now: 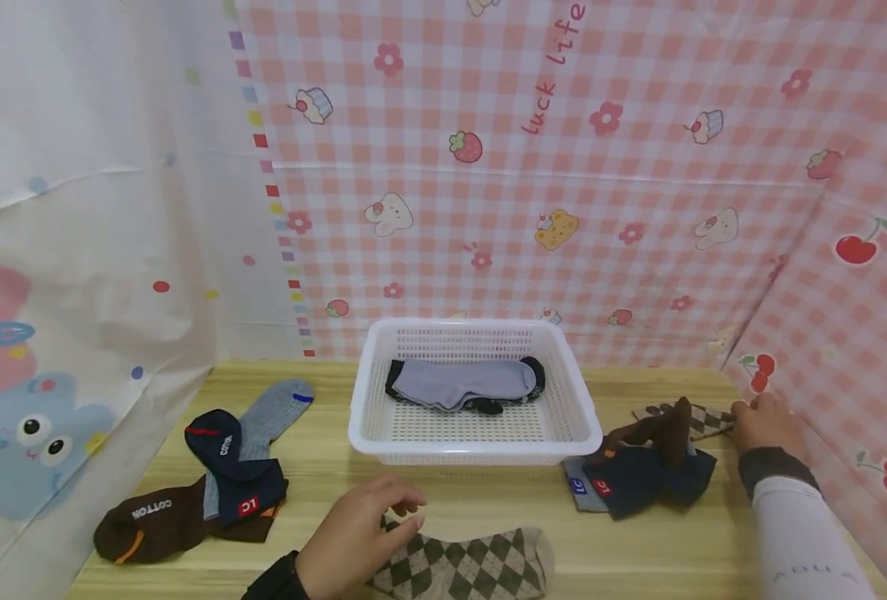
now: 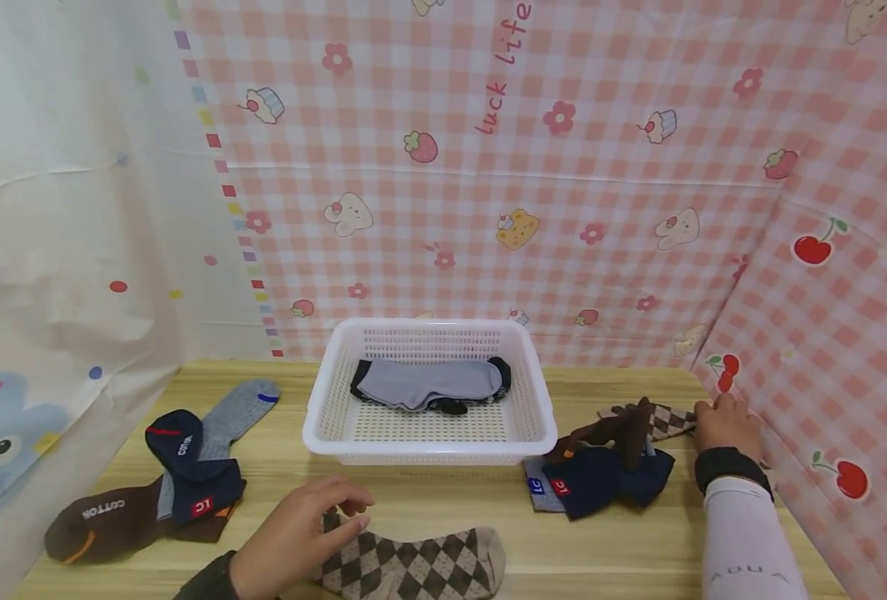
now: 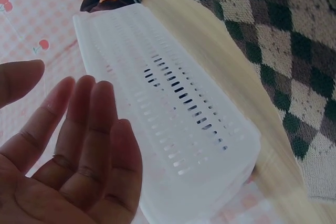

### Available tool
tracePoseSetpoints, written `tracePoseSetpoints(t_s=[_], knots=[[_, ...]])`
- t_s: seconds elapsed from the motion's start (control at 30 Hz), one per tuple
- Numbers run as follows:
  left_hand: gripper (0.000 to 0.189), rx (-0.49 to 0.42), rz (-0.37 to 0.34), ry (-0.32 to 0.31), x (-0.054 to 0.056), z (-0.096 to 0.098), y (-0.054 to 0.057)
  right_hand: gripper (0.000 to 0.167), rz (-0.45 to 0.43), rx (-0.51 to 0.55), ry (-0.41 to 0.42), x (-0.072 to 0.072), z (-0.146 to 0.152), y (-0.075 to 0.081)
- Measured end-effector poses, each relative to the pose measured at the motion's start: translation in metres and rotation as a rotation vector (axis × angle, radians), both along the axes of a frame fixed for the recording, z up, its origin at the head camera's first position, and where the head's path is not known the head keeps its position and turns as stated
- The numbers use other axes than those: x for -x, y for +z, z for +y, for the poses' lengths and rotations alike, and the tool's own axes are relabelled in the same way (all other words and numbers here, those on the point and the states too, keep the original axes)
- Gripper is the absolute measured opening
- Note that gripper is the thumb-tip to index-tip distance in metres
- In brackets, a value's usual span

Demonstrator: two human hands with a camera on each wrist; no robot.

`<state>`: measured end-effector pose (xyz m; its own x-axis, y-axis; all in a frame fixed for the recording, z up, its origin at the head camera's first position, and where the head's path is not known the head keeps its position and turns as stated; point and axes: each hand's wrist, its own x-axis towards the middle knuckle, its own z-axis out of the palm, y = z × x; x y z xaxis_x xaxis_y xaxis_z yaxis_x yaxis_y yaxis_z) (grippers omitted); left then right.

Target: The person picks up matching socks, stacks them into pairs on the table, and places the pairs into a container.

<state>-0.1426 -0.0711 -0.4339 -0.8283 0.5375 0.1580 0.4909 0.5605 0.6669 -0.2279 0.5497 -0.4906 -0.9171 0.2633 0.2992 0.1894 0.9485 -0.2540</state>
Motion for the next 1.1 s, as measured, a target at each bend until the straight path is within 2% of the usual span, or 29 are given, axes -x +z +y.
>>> tracePoseSetpoints(t_s=[0.1, 0.17, 0.27, 0.43, 0.57, 0.73, 0.9, 1.1], knots=[[0.012, -0.01, -0.008, -0.013, -0.001, 0.0, 0.0, 0.007, 0.086, -0.109, 0.083, -0.001, -0.004, -0.001], [0.012, -0.019, -0.003, -0.016, -0.002, -0.001, 0.0, 0.008, 0.151, -0.14, 0.105, -0.001, -0.009, 0.002], [0.012, -0.03, 0.003, -0.01, -0.003, -0.001, 0.001, 0.008, 0.217, -0.086, 0.09, -0.002, -0.018, 0.01], [0.011, -0.039, 0.005, -0.016, -0.004, 0.0, 0.001, 0.012, 0.235, -0.011, 0.047, -0.009, -0.027, 0.023], [0.011, -0.036, 0.001, -0.016, -0.005, 0.001, 0.001, 0.013, 0.289, 0.018, 0.059, -0.012, -0.029, 0.03], [0.012, -0.036, 0.001, -0.015, -0.005, 0.0, 0.002, 0.018, 0.267, 0.072, 0.108, -0.017, -0.032, 0.042], [0.011, -0.037, 0.002, -0.016, -0.005, -0.001, 0.002, 0.022, 0.191, 0.153, 0.093, -0.027, -0.04, 0.06], [0.012, -0.039, -0.007, -0.02, -0.004, 0.0, 0.002, 0.031, 0.184, 0.254, 0.042, -0.036, -0.052, 0.083]])
